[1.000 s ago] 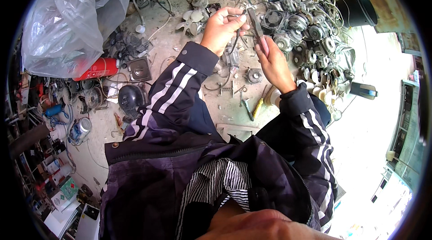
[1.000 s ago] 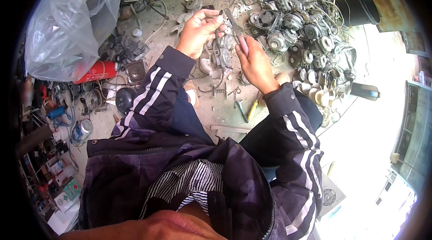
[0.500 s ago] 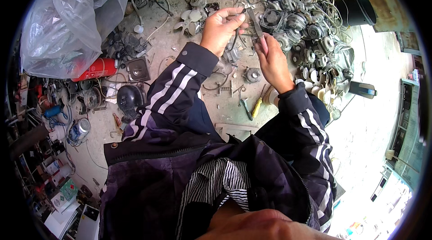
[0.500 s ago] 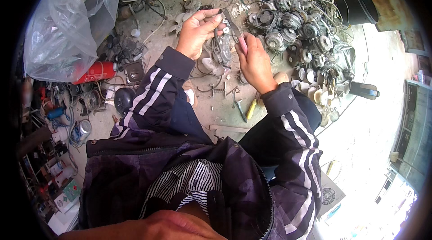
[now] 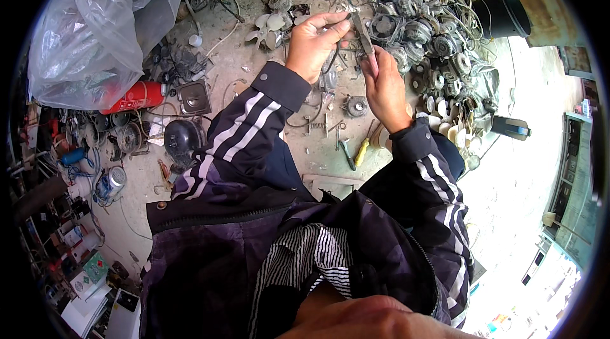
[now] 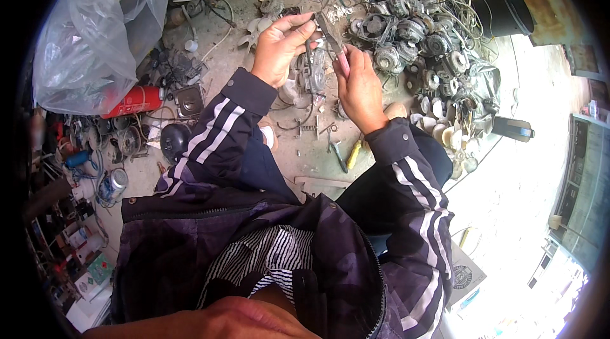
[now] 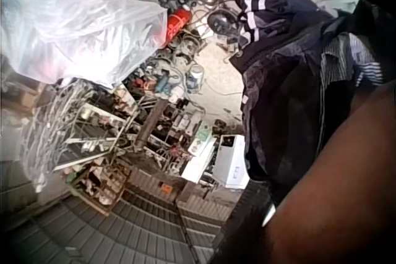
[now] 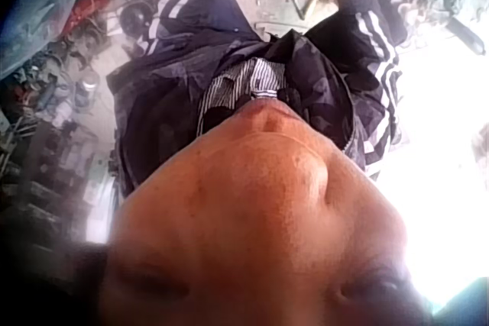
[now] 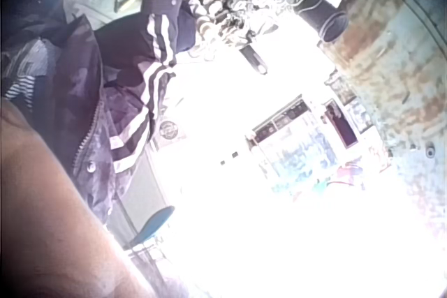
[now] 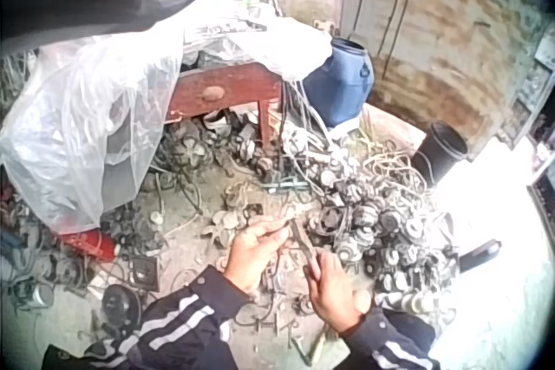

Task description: The person disassembles a white plastic fan blade using a wrench and pliers in a cluttered workshop. They remove the central hub and a metal retaining clip, then place the components on the floor among other scrap parts.

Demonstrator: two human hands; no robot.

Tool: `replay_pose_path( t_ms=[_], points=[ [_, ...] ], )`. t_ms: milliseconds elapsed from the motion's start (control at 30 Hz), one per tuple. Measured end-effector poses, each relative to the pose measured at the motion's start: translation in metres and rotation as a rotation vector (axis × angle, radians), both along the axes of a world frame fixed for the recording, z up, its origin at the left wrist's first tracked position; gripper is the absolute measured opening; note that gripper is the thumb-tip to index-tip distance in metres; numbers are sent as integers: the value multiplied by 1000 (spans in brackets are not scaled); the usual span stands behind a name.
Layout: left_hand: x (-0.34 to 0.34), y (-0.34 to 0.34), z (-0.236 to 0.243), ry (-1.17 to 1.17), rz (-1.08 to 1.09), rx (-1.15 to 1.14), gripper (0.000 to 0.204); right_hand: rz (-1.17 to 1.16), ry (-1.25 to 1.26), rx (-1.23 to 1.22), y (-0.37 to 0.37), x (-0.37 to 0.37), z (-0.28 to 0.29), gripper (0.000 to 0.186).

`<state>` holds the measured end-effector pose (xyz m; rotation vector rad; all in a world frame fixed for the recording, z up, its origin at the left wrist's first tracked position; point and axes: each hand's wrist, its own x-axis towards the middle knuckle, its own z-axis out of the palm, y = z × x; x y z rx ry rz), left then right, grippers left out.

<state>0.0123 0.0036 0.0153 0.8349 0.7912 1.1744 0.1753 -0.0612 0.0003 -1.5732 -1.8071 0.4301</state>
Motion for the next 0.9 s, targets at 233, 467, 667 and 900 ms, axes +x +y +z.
replay_pose_path(
  t_ms=[233,467,667,900],
  points=[
    [2,-2,2,-26,13,-25,24,-12,-2,7,-1,-1,-1,33],
    [3,-4,2,-36,28,-17,24,-4,-3,3,-1,-2,-3,35],
    [3,-4,2,-25,31,-27,25,2,-8,-3,-2,-2,-5,35],
    [2,-2,1,15,33,-10,24,-18,-51,-14,-3,-3,-2,30]
  ],
)
